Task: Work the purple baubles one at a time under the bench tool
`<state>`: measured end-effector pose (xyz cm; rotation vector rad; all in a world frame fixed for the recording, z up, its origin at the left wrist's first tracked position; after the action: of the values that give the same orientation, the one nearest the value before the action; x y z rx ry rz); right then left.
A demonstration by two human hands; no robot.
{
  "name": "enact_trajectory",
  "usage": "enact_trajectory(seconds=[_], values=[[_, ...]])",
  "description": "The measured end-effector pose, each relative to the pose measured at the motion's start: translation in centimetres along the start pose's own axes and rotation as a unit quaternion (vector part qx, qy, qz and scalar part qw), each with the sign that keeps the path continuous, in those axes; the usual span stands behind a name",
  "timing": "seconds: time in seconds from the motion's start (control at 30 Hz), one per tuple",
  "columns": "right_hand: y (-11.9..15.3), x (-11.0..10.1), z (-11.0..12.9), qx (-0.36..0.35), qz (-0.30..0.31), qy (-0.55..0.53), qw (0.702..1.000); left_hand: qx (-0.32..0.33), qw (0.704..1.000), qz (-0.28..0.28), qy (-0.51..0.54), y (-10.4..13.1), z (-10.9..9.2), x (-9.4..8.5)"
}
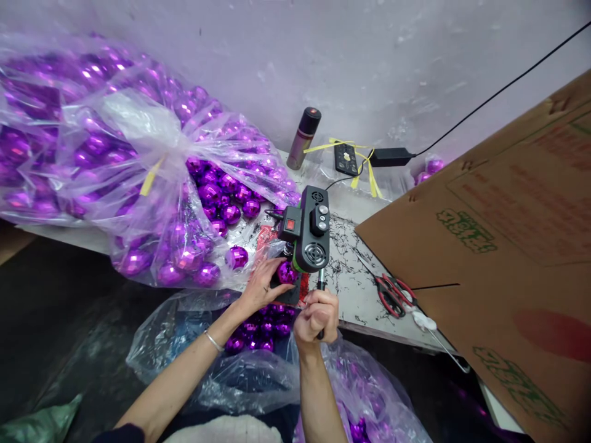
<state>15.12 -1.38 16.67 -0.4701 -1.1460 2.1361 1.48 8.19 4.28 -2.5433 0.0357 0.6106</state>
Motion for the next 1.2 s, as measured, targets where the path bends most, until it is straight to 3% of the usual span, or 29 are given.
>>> enact_trajectory(seconds=[1.03,1.2], values=[[0.9,0.1,-1.3,-0.004,-0.014,-0.014,1.000,-0.008,1.000,0.007,-0.008,-0.1,0.4,0.2],[1.4,0.6,-0.9,-0.035,-0.015,-0.014,0.999,0.004,1.000,0.000,-0.002,-0.4,0.3,0.0]])
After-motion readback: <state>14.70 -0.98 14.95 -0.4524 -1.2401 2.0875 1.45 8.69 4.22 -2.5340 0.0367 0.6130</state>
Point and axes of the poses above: each hand's wrist, its own y-axis away from the middle knuckle, its own x-axis out of the palm, z = x × y, the point moved 9 cm from there along -y, towards the middle knuckle, and after that the axes turned 8 degrees about -z, right-handed, at the moved point
